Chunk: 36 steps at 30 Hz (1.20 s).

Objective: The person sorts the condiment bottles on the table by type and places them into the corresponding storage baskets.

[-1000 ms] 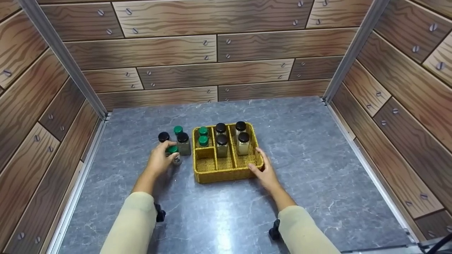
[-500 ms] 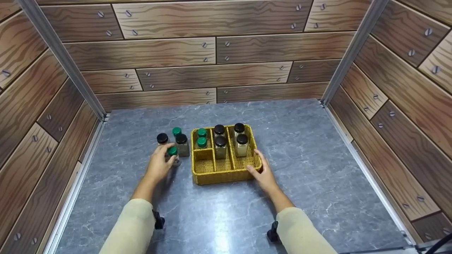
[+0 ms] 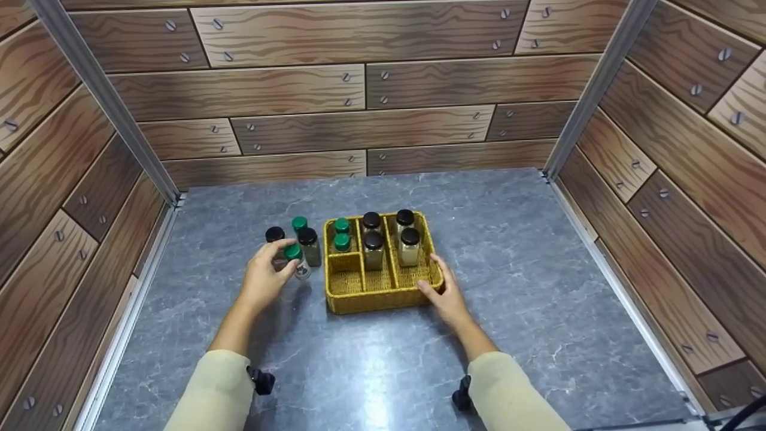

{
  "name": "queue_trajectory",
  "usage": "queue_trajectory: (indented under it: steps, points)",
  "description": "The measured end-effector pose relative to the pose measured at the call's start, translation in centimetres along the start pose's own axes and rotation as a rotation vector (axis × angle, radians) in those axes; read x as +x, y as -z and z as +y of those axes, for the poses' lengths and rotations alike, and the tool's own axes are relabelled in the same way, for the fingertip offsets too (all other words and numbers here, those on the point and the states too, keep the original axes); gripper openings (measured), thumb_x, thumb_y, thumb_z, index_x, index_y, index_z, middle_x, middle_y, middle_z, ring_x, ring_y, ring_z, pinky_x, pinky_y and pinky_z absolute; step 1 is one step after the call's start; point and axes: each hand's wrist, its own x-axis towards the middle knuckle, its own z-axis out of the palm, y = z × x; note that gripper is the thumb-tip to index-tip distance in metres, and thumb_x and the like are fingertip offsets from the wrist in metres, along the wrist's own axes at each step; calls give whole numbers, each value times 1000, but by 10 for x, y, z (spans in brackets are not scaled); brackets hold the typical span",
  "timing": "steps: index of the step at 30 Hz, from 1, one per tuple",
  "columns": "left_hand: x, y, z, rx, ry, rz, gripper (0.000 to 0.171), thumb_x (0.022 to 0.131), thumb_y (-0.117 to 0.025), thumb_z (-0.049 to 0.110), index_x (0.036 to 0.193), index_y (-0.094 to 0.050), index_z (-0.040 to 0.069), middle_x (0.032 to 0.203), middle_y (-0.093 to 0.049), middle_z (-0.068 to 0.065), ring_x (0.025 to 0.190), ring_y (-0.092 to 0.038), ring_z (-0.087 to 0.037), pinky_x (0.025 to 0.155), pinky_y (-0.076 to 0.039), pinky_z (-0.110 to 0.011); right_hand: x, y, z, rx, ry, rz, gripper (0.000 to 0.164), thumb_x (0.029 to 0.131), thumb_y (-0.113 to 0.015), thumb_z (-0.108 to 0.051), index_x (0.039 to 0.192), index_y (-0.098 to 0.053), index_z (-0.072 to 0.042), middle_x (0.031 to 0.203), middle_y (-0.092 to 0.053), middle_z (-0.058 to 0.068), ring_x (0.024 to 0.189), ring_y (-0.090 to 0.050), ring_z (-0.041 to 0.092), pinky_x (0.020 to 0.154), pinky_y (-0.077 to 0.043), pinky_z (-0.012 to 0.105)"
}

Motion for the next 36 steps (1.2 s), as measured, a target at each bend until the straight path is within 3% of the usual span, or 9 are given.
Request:
queue_trajectory:
  steps: [4, 10, 16, 23, 28, 36]
  points:
    - [-2, -1, 18, -41, -51, 15, 45, 95, -80, 1, 139, -69, 2, 127, -70, -20, 113, -75, -36, 95, -65, -39, 0, 1, -1, -5, -3, -1, 74, 97, -77, -14, 163, -45, -15, 168, -39, 27, 156, -39, 51, 129, -24, 73]
    - [-4, -6, 47, -87, -98, 16, 45, 97, -79, 3, 141, -68, 4, 136, -65, -17, 113, -74, -32, 93, -65, -40, 3, 1, 3, -19, -2, 6, 73, 98, -77, -15, 164, -45, -15, 168, -39, 27, 156, -39, 51, 128, -24, 73]
    - [0, -18, 62, -93, -140, -4, 43, 97, -80, 5, 139, -69, 4, 138, -64, -15, 114, -74, -29, 92, -65, -34, 1, 1, 2, -21, -18, 14, 75, 97, -77, -14, 164, -44, -16, 170, -37, 27, 157, -36, 53, 127, -22, 76]
    - [5, -40, 58, -111, -101, -54, 44, 96, -80, 3, 138, -70, 4, 138, -65, -19, 113, -74, -30, 93, -65, -32, 3, 3, 2, -46, -15, 0, 73, 98, -78, -19, 163, -45, -17, 170, -38, 26, 158, -37, 51, 129, -23, 72]
    - [7, -55, 49, -85, -55, -95, 43, 97, -80, 5, 139, -70, 5, 136, -67, -21, 111, -75, -31, 95, -65, -38, 2, 3, 2, -60, -26, -8, 74, 99, -77, -22, 165, -44, -19, 173, -35, 25, 159, -35, 51, 128, -23, 74]
    - [7, -64, 40, -6, -24, -124, 43, 96, -81, 7, 138, -72, 9, 130, -71, -18, 109, -77, -33, 93, -65, -41, 1, 1, 2, -55, -21, -2, 72, 99, -77, -19, 164, -45, -17, 164, -42, 29, 154, -41, 50, 129, -26, 70]
